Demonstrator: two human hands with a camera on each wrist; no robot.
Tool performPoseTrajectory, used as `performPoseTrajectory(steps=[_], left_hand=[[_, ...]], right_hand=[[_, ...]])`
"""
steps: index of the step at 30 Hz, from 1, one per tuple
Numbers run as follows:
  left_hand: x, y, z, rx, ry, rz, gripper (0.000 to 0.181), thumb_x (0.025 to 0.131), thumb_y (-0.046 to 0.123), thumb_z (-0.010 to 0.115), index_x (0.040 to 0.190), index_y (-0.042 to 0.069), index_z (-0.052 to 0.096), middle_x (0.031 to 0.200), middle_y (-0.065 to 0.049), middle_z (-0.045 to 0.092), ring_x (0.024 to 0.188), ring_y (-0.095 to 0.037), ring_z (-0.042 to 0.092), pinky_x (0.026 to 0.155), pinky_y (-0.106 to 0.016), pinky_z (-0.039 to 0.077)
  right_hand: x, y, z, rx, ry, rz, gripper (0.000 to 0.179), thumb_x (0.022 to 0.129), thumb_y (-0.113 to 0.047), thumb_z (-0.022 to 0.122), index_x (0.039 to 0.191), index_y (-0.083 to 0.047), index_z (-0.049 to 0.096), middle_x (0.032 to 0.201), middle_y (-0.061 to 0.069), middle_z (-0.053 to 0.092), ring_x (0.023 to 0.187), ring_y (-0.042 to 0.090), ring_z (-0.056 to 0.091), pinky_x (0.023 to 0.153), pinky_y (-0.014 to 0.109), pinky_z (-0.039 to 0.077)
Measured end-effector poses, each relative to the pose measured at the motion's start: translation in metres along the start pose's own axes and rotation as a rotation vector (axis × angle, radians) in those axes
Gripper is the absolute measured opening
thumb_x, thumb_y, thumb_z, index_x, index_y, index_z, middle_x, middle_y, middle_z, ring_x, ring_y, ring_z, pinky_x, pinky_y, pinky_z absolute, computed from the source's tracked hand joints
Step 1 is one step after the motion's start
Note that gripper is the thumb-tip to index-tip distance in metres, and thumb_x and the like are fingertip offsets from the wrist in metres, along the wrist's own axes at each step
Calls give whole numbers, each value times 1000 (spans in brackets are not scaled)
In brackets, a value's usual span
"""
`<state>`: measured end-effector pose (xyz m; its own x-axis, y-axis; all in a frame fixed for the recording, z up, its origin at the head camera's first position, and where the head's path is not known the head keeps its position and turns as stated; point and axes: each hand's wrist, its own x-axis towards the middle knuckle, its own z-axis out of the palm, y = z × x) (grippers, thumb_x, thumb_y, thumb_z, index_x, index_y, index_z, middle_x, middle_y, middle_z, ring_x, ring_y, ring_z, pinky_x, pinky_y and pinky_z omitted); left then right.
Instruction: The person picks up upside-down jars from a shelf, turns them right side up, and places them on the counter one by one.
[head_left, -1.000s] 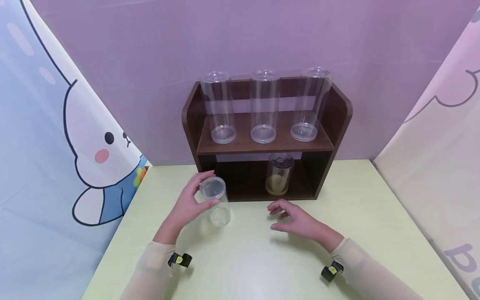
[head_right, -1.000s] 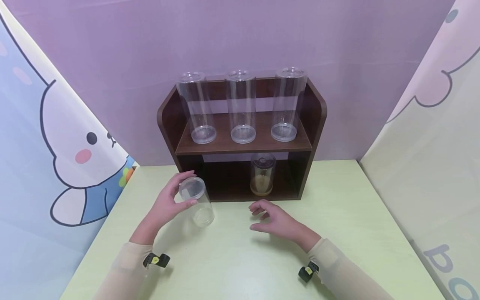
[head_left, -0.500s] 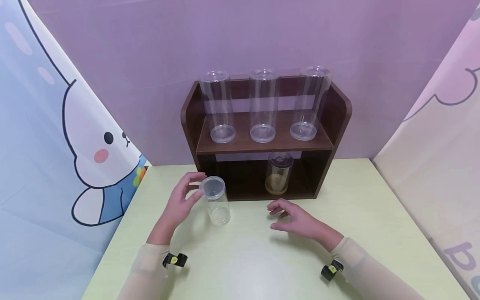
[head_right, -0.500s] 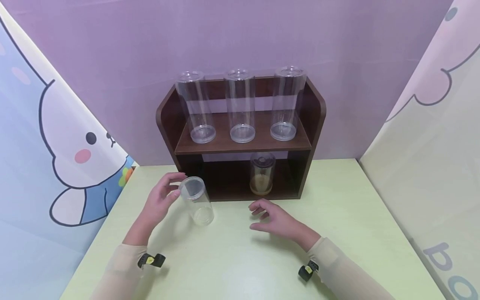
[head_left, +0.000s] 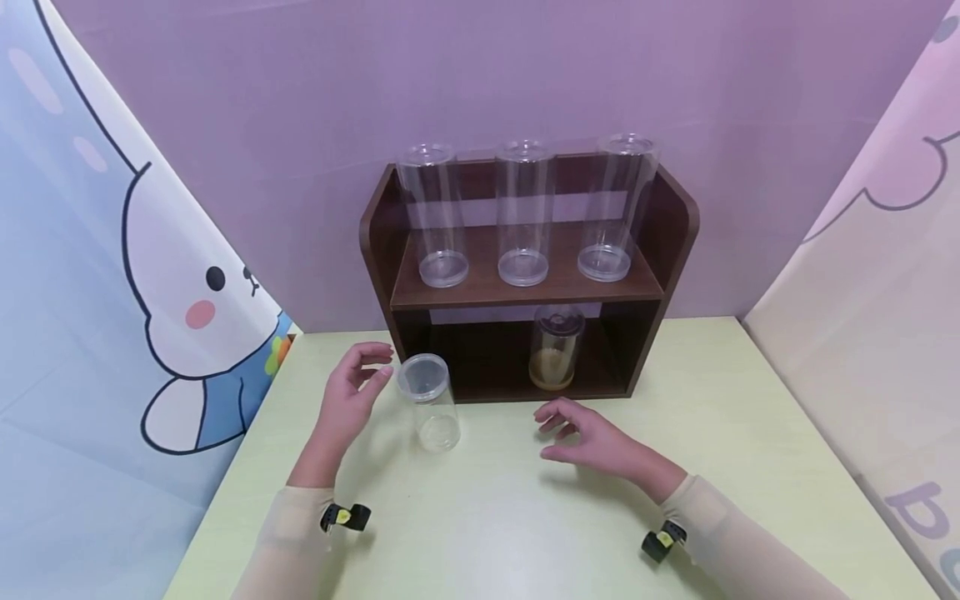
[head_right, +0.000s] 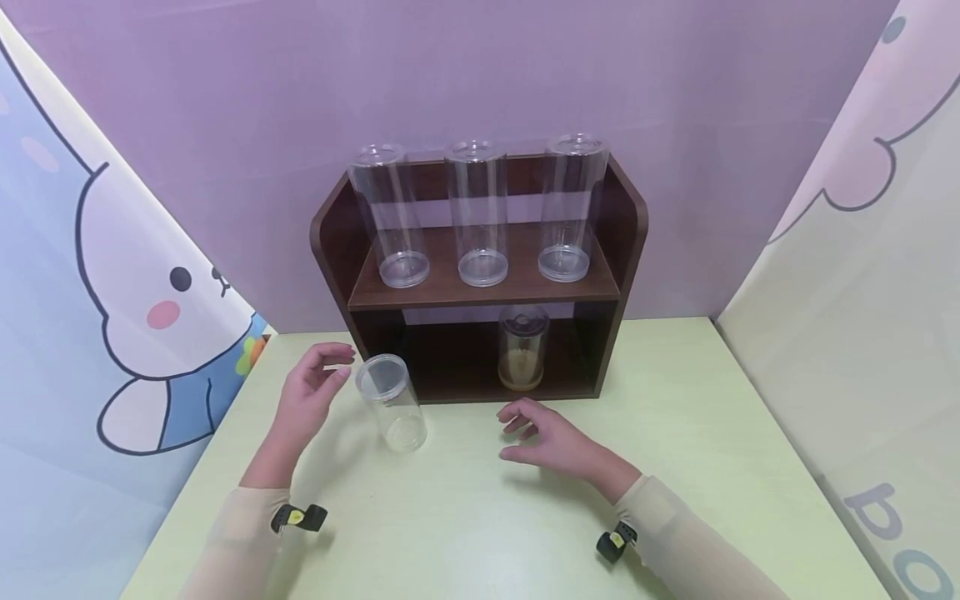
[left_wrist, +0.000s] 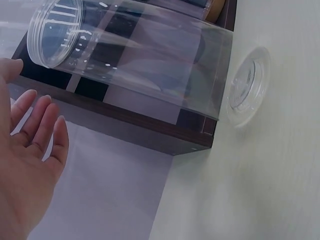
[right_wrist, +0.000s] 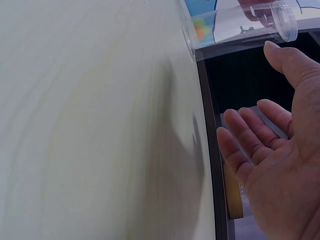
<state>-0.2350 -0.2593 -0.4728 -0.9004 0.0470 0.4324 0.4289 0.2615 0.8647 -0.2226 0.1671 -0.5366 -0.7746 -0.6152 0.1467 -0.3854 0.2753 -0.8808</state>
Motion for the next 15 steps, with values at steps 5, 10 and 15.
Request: performPoseTrajectory(steps=[5, 10, 15], left_hand=[[3, -6, -3, -22, 7, -7, 33, 109, 2, 67, 142, -4, 62, 140, -27, 64, 125, -25, 64, 101, -24, 55], [9, -10, -4, -51, 13, -17, 37, 109, 2, 67, 145, -4, 61, 145, -25, 63, 129, -27, 64, 101, -20, 56], [18, -11, -3, -61, 38, -33, 39, 109, 4, 70, 146, -3, 61, 146, -22, 63, 132, -36, 62, 102, -21, 57]], right_hand=[[0, 2, 0, -10, 7, 2, 56, 97, -22, 89, 140, 1, 62, 133, 22, 68, 119, 44, 69, 106, 59, 57], [-1, 3, 0, -9, 14, -2, 55, 97, -22, 89, 139, 1, 62, 133, 22, 69, 117, 42, 70, 106, 57, 57], [-2, 2, 0, -9, 13, -5, 54, 97, -21, 89, 140, 0, 63, 133, 21, 69, 117, 41, 70, 106, 58, 56]])
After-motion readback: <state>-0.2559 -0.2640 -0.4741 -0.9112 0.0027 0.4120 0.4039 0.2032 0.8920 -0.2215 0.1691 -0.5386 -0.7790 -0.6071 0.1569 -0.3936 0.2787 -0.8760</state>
